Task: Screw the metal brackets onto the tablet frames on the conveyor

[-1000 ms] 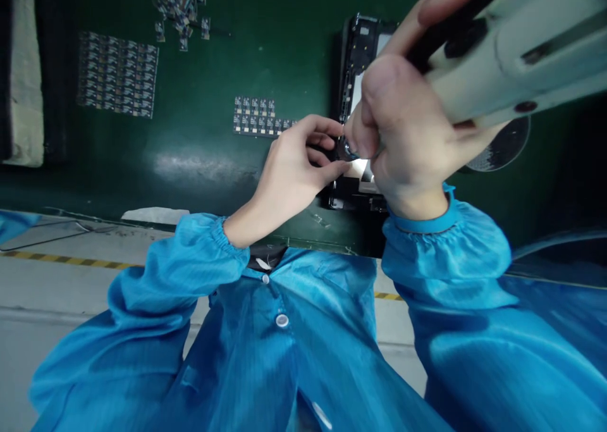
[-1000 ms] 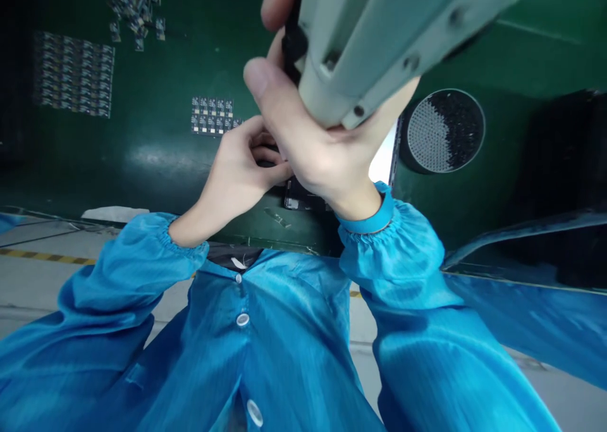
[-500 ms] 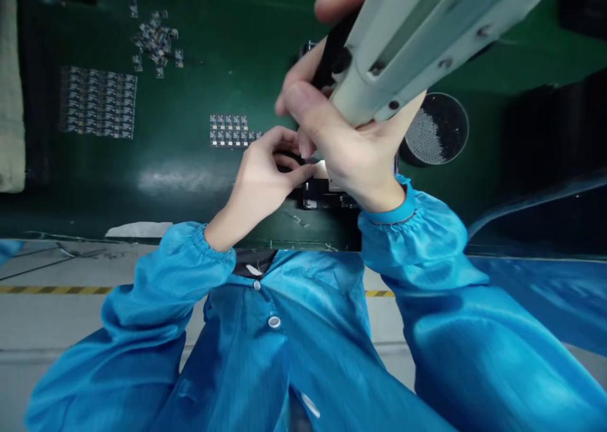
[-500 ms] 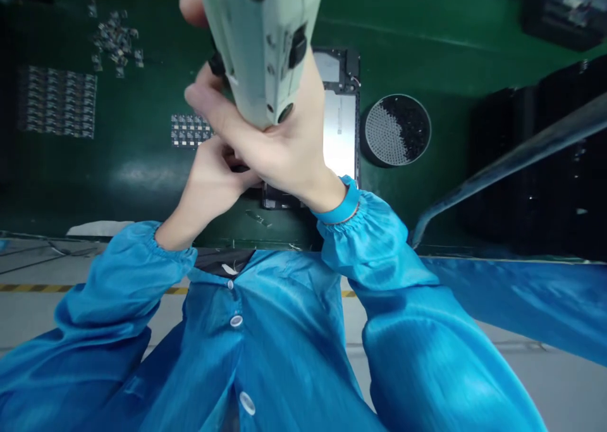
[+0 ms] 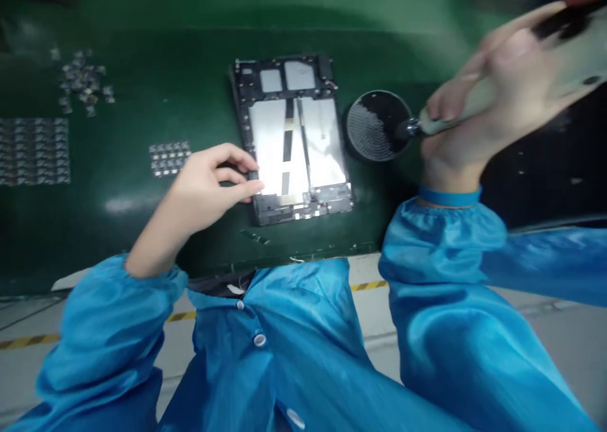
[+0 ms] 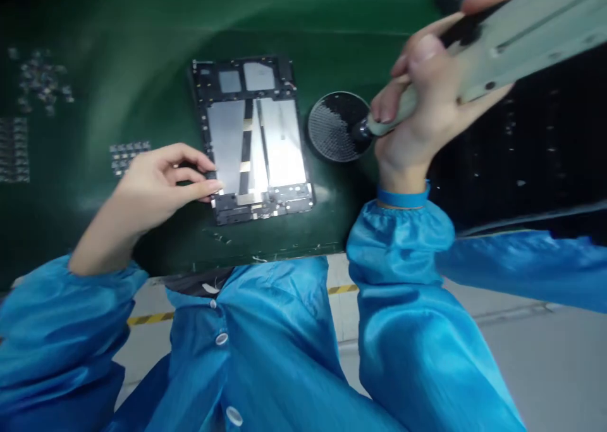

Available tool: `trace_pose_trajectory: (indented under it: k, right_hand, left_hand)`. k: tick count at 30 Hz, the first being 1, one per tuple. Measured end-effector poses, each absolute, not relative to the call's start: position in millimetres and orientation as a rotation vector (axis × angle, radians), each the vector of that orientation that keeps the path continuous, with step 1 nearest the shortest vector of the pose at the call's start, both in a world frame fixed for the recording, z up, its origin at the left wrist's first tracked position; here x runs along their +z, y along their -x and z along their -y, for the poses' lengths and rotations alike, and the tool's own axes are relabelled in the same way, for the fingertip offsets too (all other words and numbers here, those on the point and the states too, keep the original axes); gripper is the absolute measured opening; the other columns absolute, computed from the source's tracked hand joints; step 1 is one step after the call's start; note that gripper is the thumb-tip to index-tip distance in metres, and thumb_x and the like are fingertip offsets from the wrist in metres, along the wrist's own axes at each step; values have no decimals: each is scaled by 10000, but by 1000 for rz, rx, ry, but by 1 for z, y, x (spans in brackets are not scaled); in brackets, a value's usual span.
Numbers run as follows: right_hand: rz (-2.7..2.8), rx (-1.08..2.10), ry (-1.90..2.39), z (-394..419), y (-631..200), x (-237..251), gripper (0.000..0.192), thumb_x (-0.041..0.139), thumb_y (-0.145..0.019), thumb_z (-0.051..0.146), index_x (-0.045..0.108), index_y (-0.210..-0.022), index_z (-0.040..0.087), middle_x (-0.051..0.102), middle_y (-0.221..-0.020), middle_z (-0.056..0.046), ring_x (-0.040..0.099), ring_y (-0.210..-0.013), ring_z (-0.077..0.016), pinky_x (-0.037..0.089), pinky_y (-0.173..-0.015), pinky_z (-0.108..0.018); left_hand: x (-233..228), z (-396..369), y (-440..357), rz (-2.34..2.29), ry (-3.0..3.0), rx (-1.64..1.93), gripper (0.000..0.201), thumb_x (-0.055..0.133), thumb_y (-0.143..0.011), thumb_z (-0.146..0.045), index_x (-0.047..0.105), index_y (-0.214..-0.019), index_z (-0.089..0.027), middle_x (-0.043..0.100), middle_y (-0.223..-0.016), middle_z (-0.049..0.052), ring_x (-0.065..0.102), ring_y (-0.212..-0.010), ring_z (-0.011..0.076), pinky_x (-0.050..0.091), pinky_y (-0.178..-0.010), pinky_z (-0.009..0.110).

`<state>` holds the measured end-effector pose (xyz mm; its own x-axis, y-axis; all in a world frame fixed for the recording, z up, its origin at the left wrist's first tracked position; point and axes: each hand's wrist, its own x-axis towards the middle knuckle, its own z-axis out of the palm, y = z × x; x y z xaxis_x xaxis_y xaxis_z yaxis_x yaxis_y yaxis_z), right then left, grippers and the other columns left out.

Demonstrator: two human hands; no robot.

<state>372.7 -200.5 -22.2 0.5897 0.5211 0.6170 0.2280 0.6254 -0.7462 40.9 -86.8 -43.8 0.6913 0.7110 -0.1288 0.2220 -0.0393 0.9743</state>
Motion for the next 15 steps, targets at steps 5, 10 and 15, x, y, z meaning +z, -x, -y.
trace_pose_trajectory:
  k: [5, 10, 15]
  right_hand:
    - [1004, 121, 869, 177, -360, -33, 316, 669, -986, 274, 438, -1193, 218, 569, -825, 86, 279, -469, 14, 162, -417, -170]
    - [1017, 106, 829, 171, -371, -43, 400, 701, -971, 298, 412, -1233, 207, 588, -824, 110, 232, -438, 14, 129, -385, -158]
    - [1039, 148, 808, 173, -367, -42, 407, 750, -986, 301, 430, -1216, 202, 581, -819, 95, 244, -456, 3, 145, -400, -179]
  left_hand:
    - [-13, 63, -44, -944, -1688, 35, 319, 1060, -755, -432, 851, -946, -285, 839, -769, 3, 850, -728, 262, 666, -586, 266]
    - [4, 72, -46, -1129, -1658, -32, 389, 1061, -749, -479, 834, -998, -285, 880, -915, 10, 886, -907, 259, 720, -770, 260]
    - [-2, 75, -44, -1123, -1668, -12, 356, 1042, -786, -458, 825, -1012, -290, 881, -960, 23, 887, -946, 272, 735, -820, 304]
